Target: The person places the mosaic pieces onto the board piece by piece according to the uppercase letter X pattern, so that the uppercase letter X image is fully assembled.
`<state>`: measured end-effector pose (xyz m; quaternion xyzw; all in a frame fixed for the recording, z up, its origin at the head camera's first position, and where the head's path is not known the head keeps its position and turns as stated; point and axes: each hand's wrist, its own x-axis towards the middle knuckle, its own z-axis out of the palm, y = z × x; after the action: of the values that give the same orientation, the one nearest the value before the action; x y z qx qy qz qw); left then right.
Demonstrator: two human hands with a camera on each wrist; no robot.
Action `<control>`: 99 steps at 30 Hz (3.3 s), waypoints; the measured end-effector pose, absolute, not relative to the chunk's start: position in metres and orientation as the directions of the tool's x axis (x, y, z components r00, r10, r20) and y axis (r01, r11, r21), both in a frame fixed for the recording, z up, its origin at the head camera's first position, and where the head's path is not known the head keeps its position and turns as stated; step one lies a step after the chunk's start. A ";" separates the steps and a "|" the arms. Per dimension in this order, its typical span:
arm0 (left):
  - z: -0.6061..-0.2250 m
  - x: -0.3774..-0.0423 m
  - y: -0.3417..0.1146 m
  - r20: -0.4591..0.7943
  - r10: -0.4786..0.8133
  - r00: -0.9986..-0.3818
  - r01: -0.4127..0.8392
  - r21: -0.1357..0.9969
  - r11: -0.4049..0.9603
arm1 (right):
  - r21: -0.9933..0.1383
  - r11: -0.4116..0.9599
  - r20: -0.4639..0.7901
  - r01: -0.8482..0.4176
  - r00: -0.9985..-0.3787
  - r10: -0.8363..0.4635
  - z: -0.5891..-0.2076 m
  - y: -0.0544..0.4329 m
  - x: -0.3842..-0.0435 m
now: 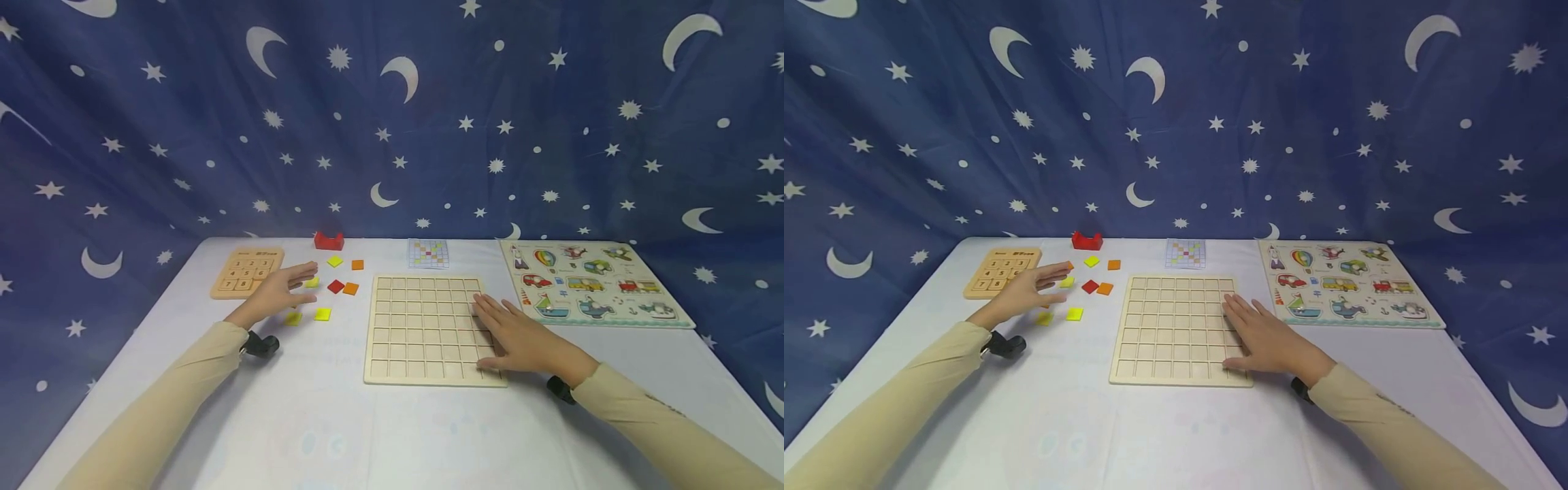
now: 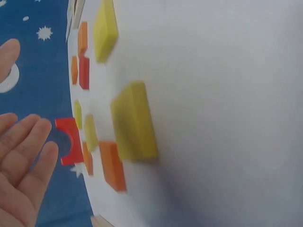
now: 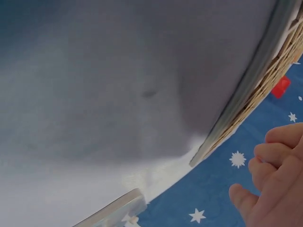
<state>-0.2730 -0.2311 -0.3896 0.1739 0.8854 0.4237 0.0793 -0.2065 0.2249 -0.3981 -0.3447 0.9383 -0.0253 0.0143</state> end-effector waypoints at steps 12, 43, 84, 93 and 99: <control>-0.395 -0.276 -0.250 -0.035 0.366 -0.930 0.197 0.794 0.576 | -0.102 0.756 -0.106 -0.647 -0.748 -0.655 -0.402 0.229 -0.208; -0.401 -0.321 -0.207 -0.085 0.388 -0.918 0.143 0.841 0.521 | -0.154 0.774 -0.162 -0.614 -0.757 -0.633 -0.404 0.233 -0.211; -0.397 -0.331 -0.168 -0.115 0.492 -0.863 0.276 0.709 0.649 | -0.111 0.737 -0.130 -0.667 -0.725 -0.676 -0.403 0.234 -0.212; -0.393 -0.327 -0.166 -0.106 0.489 -0.866 0.285 0.700 0.655 | -0.037 0.719 -0.102 -0.694 -0.713 -0.694 -0.403 0.234 -0.214; -0.395 -0.329 -0.166 -0.118 0.480 -0.869 0.281 0.681 0.677 | -0.053 0.726 -0.120 -0.685 -0.718 -0.686 -0.403 0.233 -0.213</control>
<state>-0.3287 -0.1661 -0.3945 0.2103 0.9040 0.3427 0.1452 -0.2134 0.2328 -0.4028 -0.3700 0.9267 -0.0026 0.0657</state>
